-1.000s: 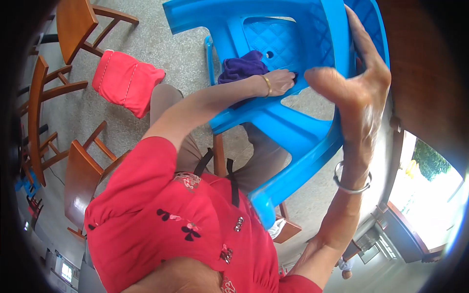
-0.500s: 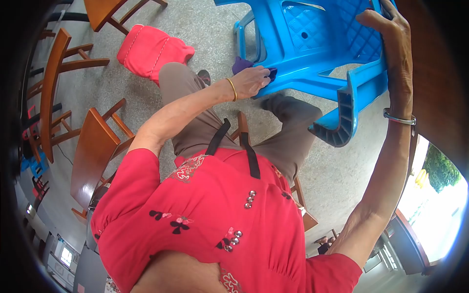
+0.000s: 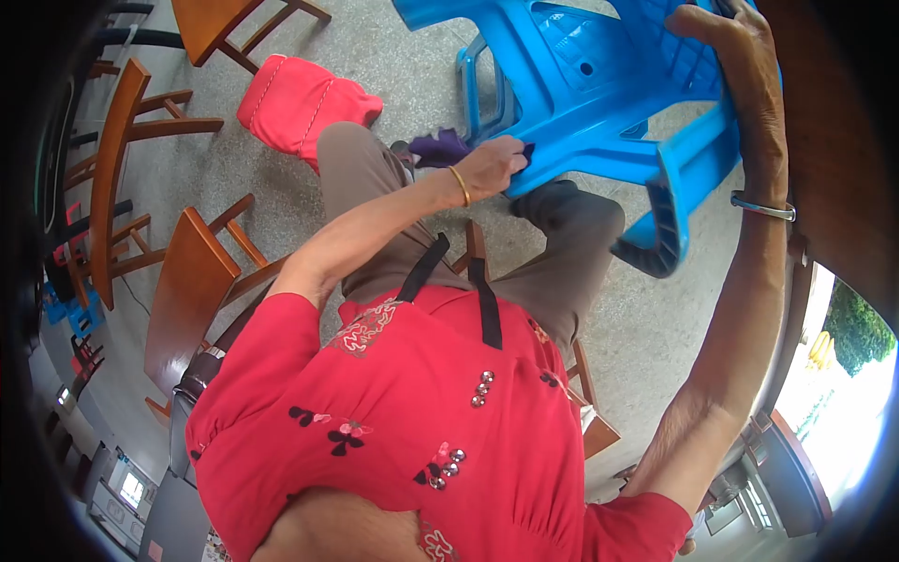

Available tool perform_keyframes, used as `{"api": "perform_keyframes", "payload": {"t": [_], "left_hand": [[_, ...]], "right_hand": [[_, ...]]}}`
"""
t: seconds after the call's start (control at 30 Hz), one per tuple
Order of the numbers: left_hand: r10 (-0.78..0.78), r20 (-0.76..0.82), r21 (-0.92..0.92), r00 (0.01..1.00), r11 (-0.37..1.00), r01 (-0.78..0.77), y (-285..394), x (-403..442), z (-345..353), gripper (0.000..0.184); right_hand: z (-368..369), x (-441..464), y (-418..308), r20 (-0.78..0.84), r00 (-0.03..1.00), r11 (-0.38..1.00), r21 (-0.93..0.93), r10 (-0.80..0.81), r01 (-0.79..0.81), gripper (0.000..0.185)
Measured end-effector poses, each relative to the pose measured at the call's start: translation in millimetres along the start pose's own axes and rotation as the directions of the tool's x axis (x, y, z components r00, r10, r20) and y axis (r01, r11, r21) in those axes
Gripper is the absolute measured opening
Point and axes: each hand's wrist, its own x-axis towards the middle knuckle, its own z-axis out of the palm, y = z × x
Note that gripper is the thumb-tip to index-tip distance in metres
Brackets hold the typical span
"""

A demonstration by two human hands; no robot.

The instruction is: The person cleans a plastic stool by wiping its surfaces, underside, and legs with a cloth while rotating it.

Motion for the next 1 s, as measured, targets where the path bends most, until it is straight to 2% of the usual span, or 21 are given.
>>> {"api": "perform_keyframes", "payload": {"t": [0.03,0.13,0.27,0.33,0.4,0.47,0.5,0.57,0.6,0.67,0.7,0.73,0.8,0.83,0.87,0.9,0.93,0.97,1.0], "left_hand": [[0.015,-0.012,0.018,1.0,1.0,-0.014,4.7,6.7,5.4,0.008],[0.005,-0.054,0.095,0.998,0.996,0.0,16.0,29.8,22.7,0.007],[-0.082,-0.128,0.119,0.988,0.988,0.097,18.7,44.3,38.8,0.008],[-0.109,-0.16,0.142,0.981,0.981,0.132,24.3,45.4,40.0,0.008],[-0.133,-0.19,0.163,0.973,0.973,0.165,28.6,38.9,43.2,0.008],[-0.064,-0.249,0.203,0.966,0.972,0.116,28.7,31.4,48.1,0.008],[-0.063,-0.251,0.204,0.966,0.972,0.117,31.1,24.1,44.1,0.008],[-0.012,-0.138,0.172,0.99,0.984,0.036,32.1,-0.1,27.7,0.006],[-0.013,-0.131,0.181,0.991,0.983,0.037,27.9,-5.9,25.2,0.006],[-0.156,-0.077,-0.107,0.985,0.983,0.147,20.6,-14.0,21.3,0.006],[-0.276,0.038,-0.221,0.96,0.935,0.278,23.8,-9.6,5.6,0.011],[-0.273,0.042,-0.214,0.961,0.937,0.276,34.3,-0.3,-6.5,0.011],[-0.493,-0.03,-0.576,0.869,0.719,0.388,60.3,13.2,-22.7,0.014],[-0.47,-0.099,-0.53,0.877,0.771,0.353,66.7,22.8,-26.2,0.017],[-0.463,-0.09,-0.523,0.882,0.775,0.354,68.7,29.6,-18.9,0.017],[-0.42,-0.124,-0.416,0.899,0.844,0.337,67.1,36.5,-6.0,0.017],[-0.368,-0.153,-0.305,0.917,0.9,0.31,64.8,42.5,6.3,0.017],[-0.299,-0.138,-0.165,0.944,0.947,0.276,62.4,45.8,16.5,0.015],[-0.286,-0.125,-0.165,0.95,0.95,0.264,57.3,50.1,25.9,0.015]], "right_hand": [[0.4,-1.7,0.1,0.011,1.0,0.998,0.069,0.004,-0.004,0.075],[-8.3,11.9,23.7,0.034,0.996,0.995,0.051,-0.088,0.086,0.077],[5.6,3.0,0.5,0.086,0.995,0.996,0.074,-0.058,0.051,0.078],[-7.1,12.0,15.8,0.134,0.978,0.987,-0.011,-0.157,0.16,0.077],[-11.9,11.8,19.8,0.135,0.981,0.99,-0.012,-0.14,0.143,0.075],[-17.5,12.6,17.3,0.109,0.988,0.993,-0.026,-0.108,0.111,0.073],[-17.6,9.6,13.8,0.11,0.988,0.993,-0.026,-0.11,0.114,0.073],[-13.3,2.3,7.2,0.165,0.982,0.992,0.096,-0.092,0.077,0.072],[-15.6,1.5,10.2,0.161,0.982,0.991,0.107,-0.094,0.078,0.072],[-21.1,2.3,18.8,0.165,0.96,0.974,0.043,-0.226,0.222,0.07],[-23.2,5.1,21.3,0.16,0.96,0.973,0.049,-0.231,0.226,0.07],[-25.4,8.5,22.8,0.171,0.961,0.976,0.044,-0.219,0.215,0.07],[-30.3,7.7,23.3,0.177,0.964,0.98,0.045,-0.198,0.194,0.069],[-31.7,6.5,20.7,0.206,0.959,0.981,0.016,-0.193,0.194,0.069],[-34.6,5.7,18.1,0.232,0.955,0.981,-0.014,-0.186,0.194,0.068],[-39.0,7.4,16.9,0.296,0.936,0.981,0.005,-0.189,0.196,0.068],[-39.0,10.8,26.5,0.28,0.942,0.981,0.003,-0.187,0.194,0.068],[-35.9,15.7,40.5,0.157,0.966,0.968,-0.112,-0.207,0.226,0.068],[-38.6,18.3,52.3,0.033,0.972,0.944,-0.232,-0.233,0.234,0.067]]}}
